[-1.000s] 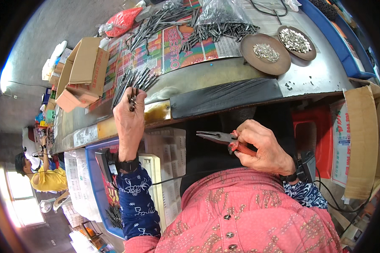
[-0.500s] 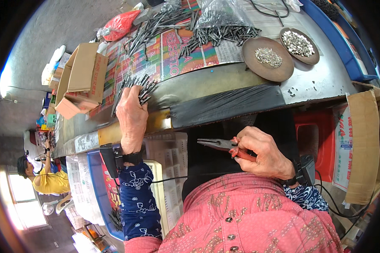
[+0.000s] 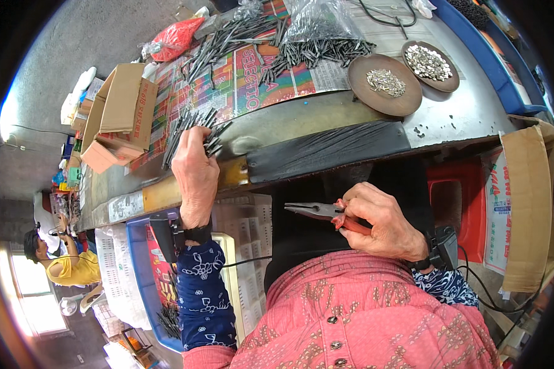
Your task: The person repeatedly picks up thin metal rods from a table and bends them with pliers. The bent rods are placed into a blue bin below the table. The person continues this repetitive process throughout the clip.
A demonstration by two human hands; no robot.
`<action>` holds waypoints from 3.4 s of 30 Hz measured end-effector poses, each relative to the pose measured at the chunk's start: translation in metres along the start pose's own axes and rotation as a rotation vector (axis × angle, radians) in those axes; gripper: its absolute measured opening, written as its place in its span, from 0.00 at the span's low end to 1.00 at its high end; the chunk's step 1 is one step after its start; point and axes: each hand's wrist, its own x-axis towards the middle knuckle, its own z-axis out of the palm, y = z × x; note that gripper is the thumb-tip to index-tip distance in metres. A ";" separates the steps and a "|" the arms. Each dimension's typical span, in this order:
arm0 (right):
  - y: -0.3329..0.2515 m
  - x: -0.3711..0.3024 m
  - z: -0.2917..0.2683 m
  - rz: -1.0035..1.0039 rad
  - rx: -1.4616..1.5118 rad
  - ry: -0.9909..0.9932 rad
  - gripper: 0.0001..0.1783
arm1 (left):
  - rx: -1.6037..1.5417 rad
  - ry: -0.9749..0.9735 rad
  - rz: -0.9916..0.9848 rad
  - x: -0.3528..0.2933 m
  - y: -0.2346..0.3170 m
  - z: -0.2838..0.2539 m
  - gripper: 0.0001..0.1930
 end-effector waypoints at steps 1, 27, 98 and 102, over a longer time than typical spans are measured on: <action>-0.001 0.001 -0.001 -0.007 -0.010 0.008 0.09 | -0.041 0.005 -0.037 0.000 0.004 -0.003 0.21; -0.045 0.005 -0.008 -0.252 -0.531 0.131 0.11 | -1.751 -0.298 -0.932 -0.086 0.103 -0.063 0.06; -0.014 -0.002 0.002 -0.030 -0.098 -0.032 0.09 | -0.308 -0.115 -0.219 -0.032 0.032 -0.045 0.08; -0.009 -0.002 0.001 -0.014 -0.119 -0.034 0.08 | -0.303 -0.147 -0.199 -0.017 0.016 -0.033 0.06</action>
